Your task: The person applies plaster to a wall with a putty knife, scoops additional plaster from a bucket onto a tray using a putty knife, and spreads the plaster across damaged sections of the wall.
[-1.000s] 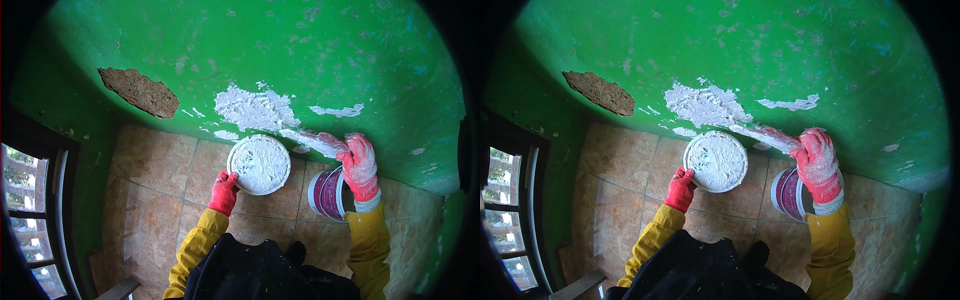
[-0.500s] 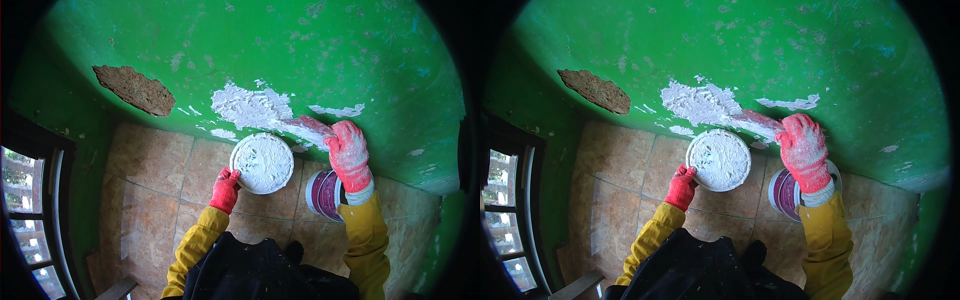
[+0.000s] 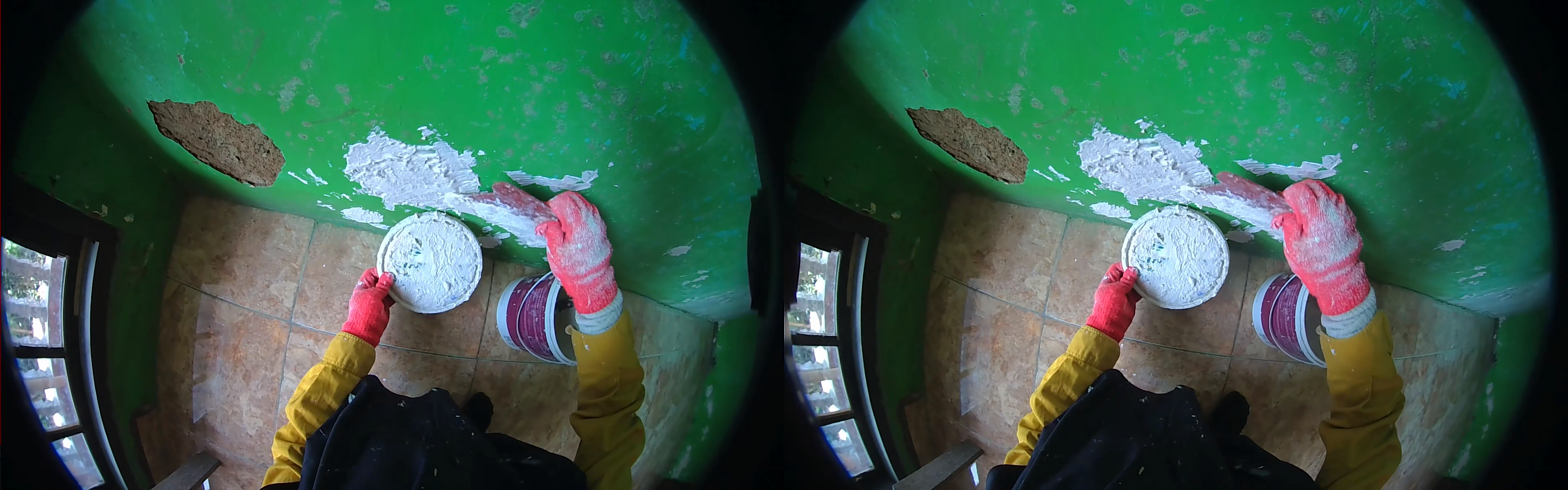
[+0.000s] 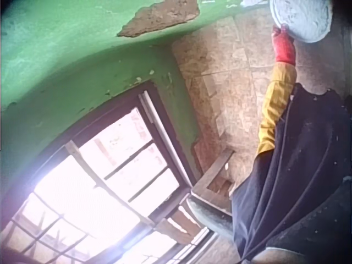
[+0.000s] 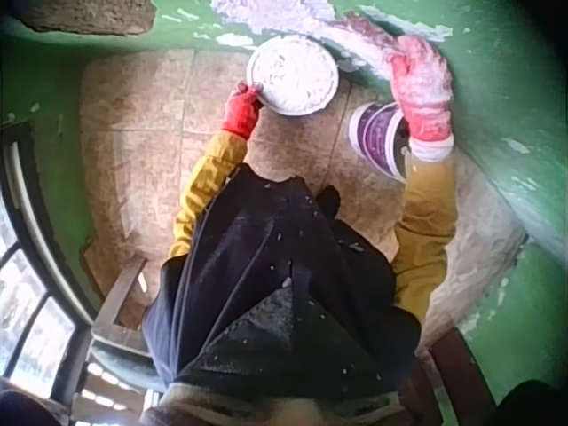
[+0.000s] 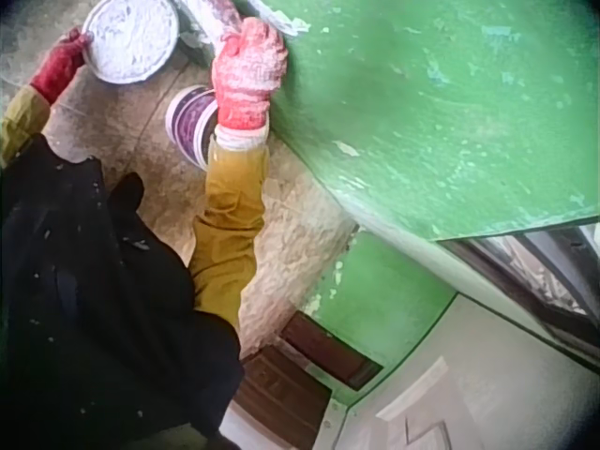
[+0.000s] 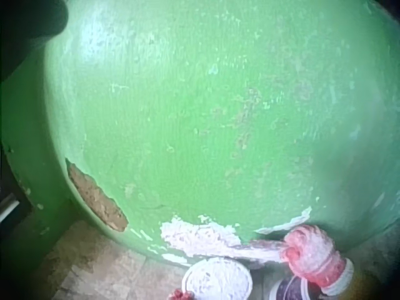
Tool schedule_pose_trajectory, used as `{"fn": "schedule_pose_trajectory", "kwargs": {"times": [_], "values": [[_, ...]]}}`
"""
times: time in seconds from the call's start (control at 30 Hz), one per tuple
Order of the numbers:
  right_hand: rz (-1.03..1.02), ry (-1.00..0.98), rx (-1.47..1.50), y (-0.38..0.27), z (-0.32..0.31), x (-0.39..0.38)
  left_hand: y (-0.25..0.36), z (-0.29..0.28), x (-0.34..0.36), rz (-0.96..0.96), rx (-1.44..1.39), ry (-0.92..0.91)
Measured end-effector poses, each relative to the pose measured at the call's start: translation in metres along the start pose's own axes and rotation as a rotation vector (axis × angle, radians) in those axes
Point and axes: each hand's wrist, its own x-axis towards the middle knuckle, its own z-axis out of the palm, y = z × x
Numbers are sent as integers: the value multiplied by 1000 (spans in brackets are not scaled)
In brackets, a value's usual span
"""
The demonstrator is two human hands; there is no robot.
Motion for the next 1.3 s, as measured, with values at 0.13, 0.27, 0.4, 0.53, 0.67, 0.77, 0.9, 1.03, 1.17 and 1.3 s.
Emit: {"fn": "schedule_pose_trajectory", "kwargs": {"times": [0.13, 0.27, 0.4, 0.53, 0.67, 0.77, 0.9, 1.03, 1.17, 1.3], "values": [[-14, 76, -54, -1, 5, 3, -3, 4, 0, -6, 2, -20], [-43, 157, -120, -11, 4, 8, -6, 8, 0, -5, 12, -21], [-12, 118, -221, -13, -11, 12, -7, 11, 0, -12, 8, -25], [-61, 98, -287, -26, -19, 15, -6, 8, 1, -10, 12, -26], [-16, 23, -262, -39, -33, 9, -2, 7, 0, -6, -1, -25], [-14, 7, -223, -46, -43, 4, -1, 1, 1, -3, 1, -44], [40, 70, -138, -46, -49, -3, 2, -5, 0, -8, -4, -48], [64, 3, -19, -45, -42, -5, 7, -10, -3, -12, -11, -10], [-65, 4, 95, -50, -16, -16, 10, -21, -6, 0, 4, 8], [-43, -78, 174, -60, 5, -35, 11, -32, -13, 9, -25, 32]]}}
